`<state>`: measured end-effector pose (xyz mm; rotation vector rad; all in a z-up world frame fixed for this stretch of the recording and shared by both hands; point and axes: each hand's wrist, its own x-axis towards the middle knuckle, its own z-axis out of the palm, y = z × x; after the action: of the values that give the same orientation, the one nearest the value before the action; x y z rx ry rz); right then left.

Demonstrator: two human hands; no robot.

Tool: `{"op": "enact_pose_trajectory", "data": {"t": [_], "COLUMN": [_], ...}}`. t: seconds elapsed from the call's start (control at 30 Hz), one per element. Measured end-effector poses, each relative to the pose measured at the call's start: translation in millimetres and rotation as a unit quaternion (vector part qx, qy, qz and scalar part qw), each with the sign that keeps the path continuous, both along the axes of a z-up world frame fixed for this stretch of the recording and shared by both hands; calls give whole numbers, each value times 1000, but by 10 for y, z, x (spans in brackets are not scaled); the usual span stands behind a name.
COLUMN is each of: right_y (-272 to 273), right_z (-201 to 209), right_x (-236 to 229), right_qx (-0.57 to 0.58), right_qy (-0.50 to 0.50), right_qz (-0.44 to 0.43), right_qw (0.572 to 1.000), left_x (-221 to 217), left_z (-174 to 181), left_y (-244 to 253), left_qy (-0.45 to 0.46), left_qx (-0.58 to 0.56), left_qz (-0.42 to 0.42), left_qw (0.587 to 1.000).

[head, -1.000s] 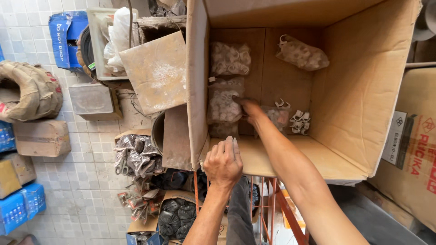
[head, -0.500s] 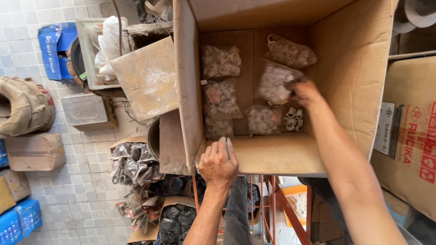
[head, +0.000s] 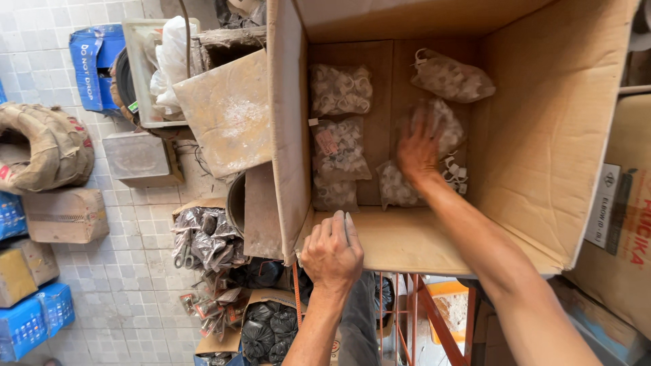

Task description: The person picks up bags containing small white hardware components from a box and places them onto a shelf, organizing them into a neat stack.

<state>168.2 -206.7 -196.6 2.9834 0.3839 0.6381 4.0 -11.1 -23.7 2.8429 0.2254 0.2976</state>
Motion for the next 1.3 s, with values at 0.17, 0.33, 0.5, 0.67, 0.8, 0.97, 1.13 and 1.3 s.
{"op": "enact_pose_trajectory", "data": {"t": [0.17, 0.33, 0.5, 0.67, 0.8, 0.97, 1.13, 1.3], "right_y": [637, 943, 1036, 939, 558, 87, -62, -431], "right_z": [-148, -284, -206, 223, 731, 1597, 2416, 2574], "right_x": [183, 824, 963, 732, 125, -563, -937, -1176], "right_qx": [110, 482, 667, 666, 535, 364, 253, 411], "right_qy": [203, 314, 344, 385, 213, 4, -50, 72], "right_qz": [78, -274, -298, -220, 1, 239, 329, 205], "right_qw": [970, 771, 590, 600, 817, 900, 908, 885], "left_x": [8, 55, 130, 62, 204, 610, 814, 700], "left_z": [25, 61, 84, -29, 277, 398, 698, 1064], "left_y": [-9, -26, -10, 3, 82, -32, -329, -384], "left_qy": [-8, 88, 74, 129, 232, 249, 175, 132], "left_qx": [2, -46, -29, -46, -129, -716, -766, -840], "left_qz": [0, -7, -8, -3, 43, 214, 265, 189], "left_qw": [1000, 995, 997, 991, 963, 617, 559, 491]}}
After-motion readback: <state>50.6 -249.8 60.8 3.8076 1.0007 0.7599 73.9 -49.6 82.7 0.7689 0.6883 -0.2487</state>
